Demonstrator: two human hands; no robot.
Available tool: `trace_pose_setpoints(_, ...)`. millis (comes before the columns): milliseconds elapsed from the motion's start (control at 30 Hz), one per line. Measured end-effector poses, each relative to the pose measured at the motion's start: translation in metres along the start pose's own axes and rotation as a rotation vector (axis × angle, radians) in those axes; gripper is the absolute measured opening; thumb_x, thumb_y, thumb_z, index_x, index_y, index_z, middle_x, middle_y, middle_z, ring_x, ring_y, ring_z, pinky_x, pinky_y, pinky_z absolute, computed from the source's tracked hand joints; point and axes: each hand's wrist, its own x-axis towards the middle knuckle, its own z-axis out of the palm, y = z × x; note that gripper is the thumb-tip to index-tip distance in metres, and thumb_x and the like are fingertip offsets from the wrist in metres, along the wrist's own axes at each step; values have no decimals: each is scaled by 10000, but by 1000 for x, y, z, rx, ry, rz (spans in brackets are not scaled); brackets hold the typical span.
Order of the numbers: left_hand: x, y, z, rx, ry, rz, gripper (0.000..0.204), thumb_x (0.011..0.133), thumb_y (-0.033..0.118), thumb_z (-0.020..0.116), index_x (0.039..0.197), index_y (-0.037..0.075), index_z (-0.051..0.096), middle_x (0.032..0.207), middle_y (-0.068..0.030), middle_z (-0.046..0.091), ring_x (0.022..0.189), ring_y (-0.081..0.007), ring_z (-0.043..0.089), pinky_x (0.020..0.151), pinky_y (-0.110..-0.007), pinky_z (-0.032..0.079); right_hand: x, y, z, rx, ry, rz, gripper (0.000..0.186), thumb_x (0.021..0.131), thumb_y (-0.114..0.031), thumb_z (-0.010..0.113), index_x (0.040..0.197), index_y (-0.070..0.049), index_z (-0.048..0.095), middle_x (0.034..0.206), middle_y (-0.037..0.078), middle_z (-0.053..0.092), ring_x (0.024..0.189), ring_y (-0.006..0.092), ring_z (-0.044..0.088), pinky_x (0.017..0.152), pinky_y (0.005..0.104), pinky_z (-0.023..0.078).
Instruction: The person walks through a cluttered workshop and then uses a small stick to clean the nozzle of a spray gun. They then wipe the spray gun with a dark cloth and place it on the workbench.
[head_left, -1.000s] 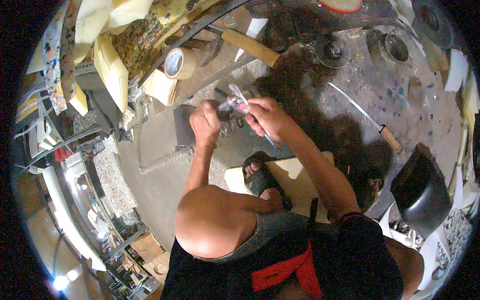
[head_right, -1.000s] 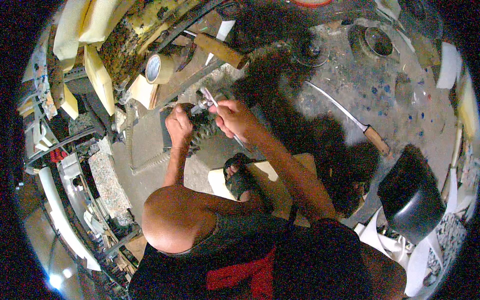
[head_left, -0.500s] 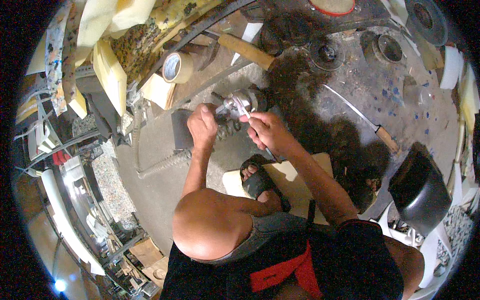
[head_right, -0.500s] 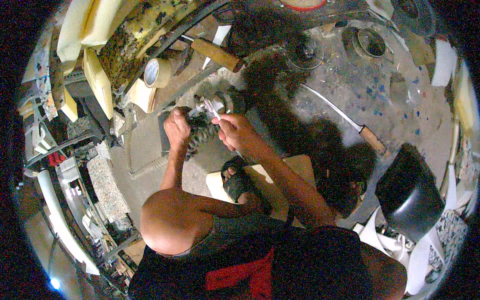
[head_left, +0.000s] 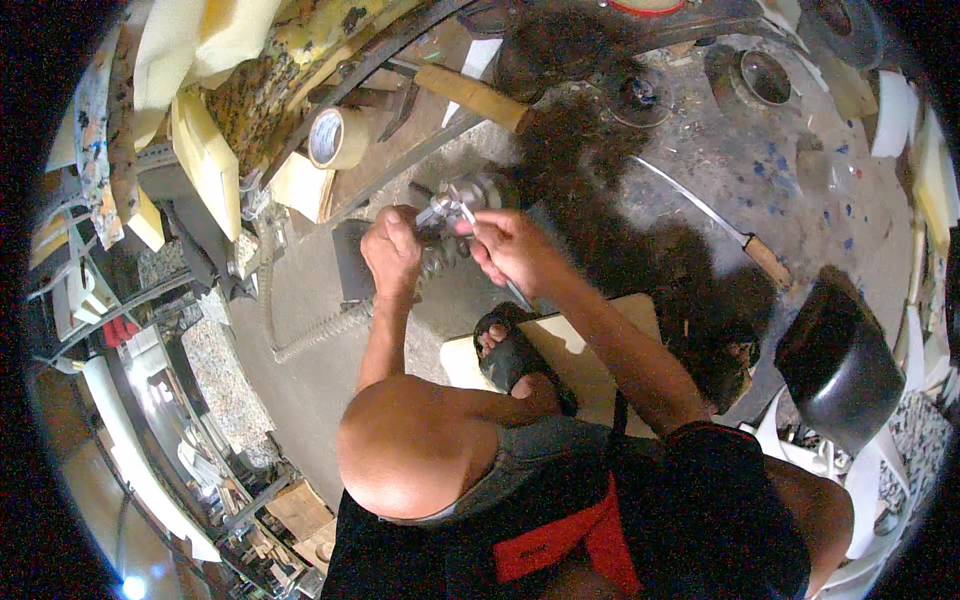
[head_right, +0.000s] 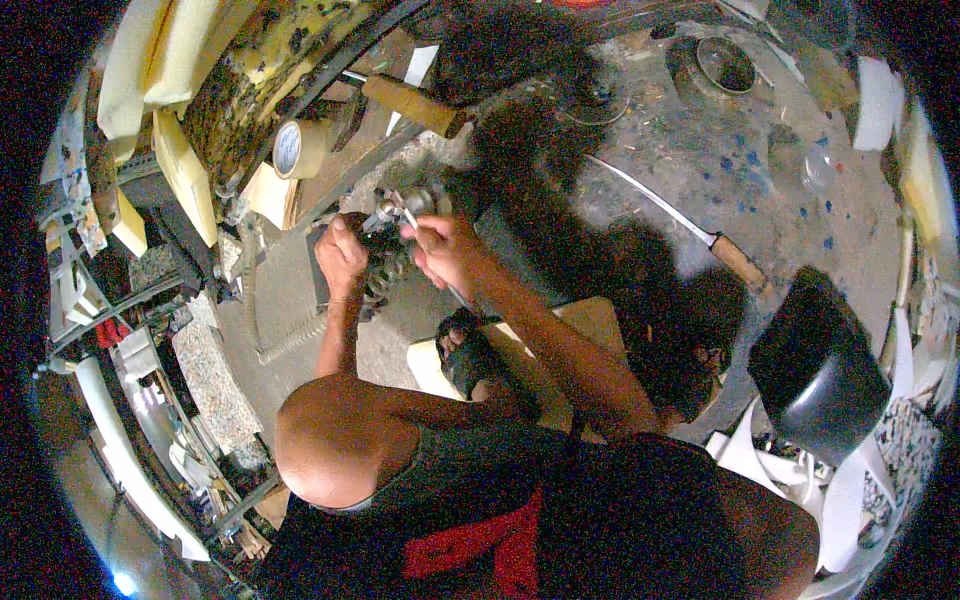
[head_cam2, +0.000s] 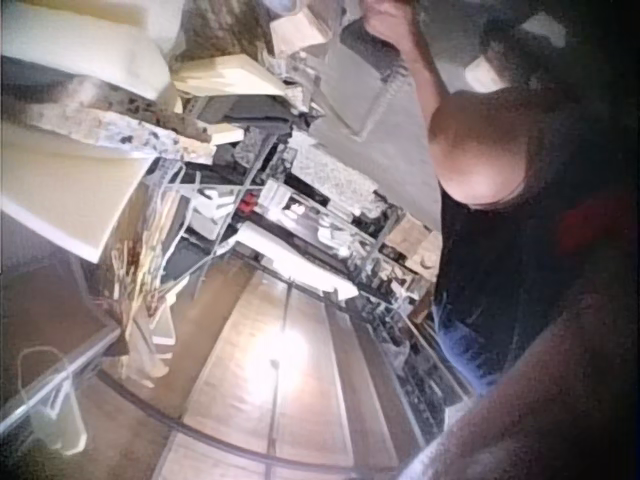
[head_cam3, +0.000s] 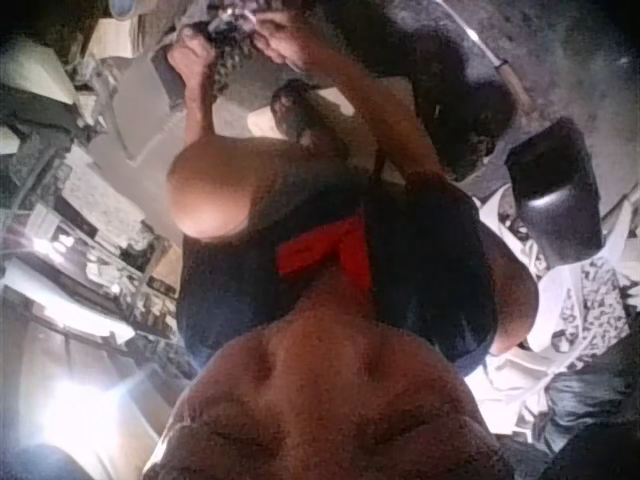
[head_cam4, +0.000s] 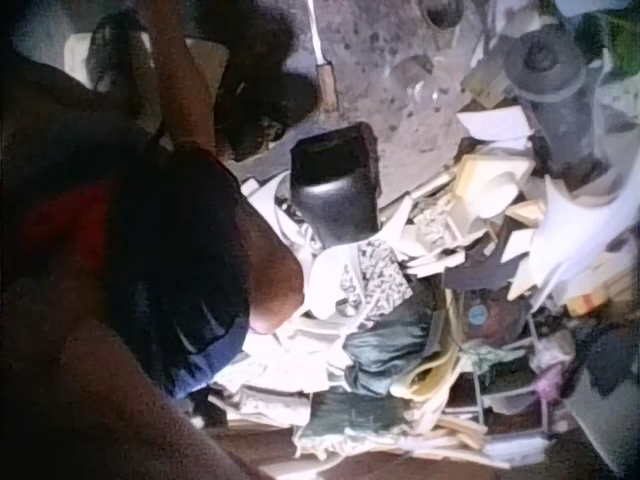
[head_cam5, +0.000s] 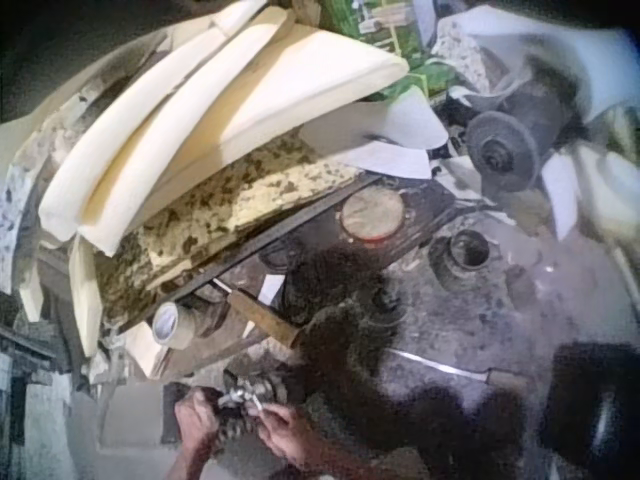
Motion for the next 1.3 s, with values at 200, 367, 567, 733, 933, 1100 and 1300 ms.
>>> trace_pose_setpoints(200, -1, 2, -1, 29, -4, 1, 453, 962, 283, 318, 835, 12, 658, 726, -186, 633, 684, -374, 621, 655, -424, 479, -2, 9, 10, 193, 22, -167, 273, 1000, -200, 401, 1130, -16, 555, 654, -6, 469, 458, 59, 388, 405, 220, 327)
trace_pose_setpoints(367, -1, 0, -1, 42, 3, 23, 435, 962, 257, 319, 832, 14, 656, 735, -187, 628, 684, -383, 615, 645, -432, 474, -6, 23, 31, 63, 200, 156, 256, 999, -199, 424, 1134, -23, 551, 689, 19, 502, 506, 83, 462, 409, 242, 364)
trace_pose_setpoints(567, -1, -2, 0, 34, -11, 9, 437, 962, 263, 321, 808, 15, 646, 712, -183, 613, 664, -384, 603, 626, -437, 466, 2, 33, 49, 250, 290, -117, 202, 968, -192, 489, 1113, -67, 555, 669, 32, 553, 466, 120, 490, 400, 292, 401)
trace_pose_setpoints(733, -1, -2, -1, 49, -12, -2, 441, 964, 291, 330, 797, 19, 634, 700, -186, 602, 653, -380, 599, 623, -435, 466, -26, 32, 36, -405, 235, -264, 205, 958, -158, 485, 1093, -37, 580, 678, 29, 542, 513, 110, 504, 473, 276, 442)
trace_pose_setpoints(933, -2, -1, 0, 13, 31, 7, 429, 963, 316, 350, 784, 33, 618, 701, -198, 591, 642, -409, 584, 597, -449, 455, -9, -24, 13, -1442, 432, -489, 303, 829, -108, 564, 1130, -78, 594, 761, 148, 641, 676, 332, 648, 602, 420, 523)
trace_pose_setpoints(1100, -1, -5, 0, 20, 24, 27, 424, 956, 337, 357, 766, 34, 586, 684, -211, 576, 641, -427, 572, 591, -466, 446, -8, -51, 20, -1585, 366, -648, 343, 789, -95, 569, 1131, -71, 579, 812, 166, 642, 674, 338, 652, 597, 432, 534)
trace_pose_setpoints(1300, -2, -9, 3, 2, 50, 42, 410, 950, 329, 363, 769, 33, 583, 683, -206, 585, 660, -427, 579, 603, -469, 455, -12, -45, 11, -1625, 281, -454, 354, 793, -107, 547, 1144, -73, 577, 769, 158, 618, 640, 337, 640, 577, 441, 529)
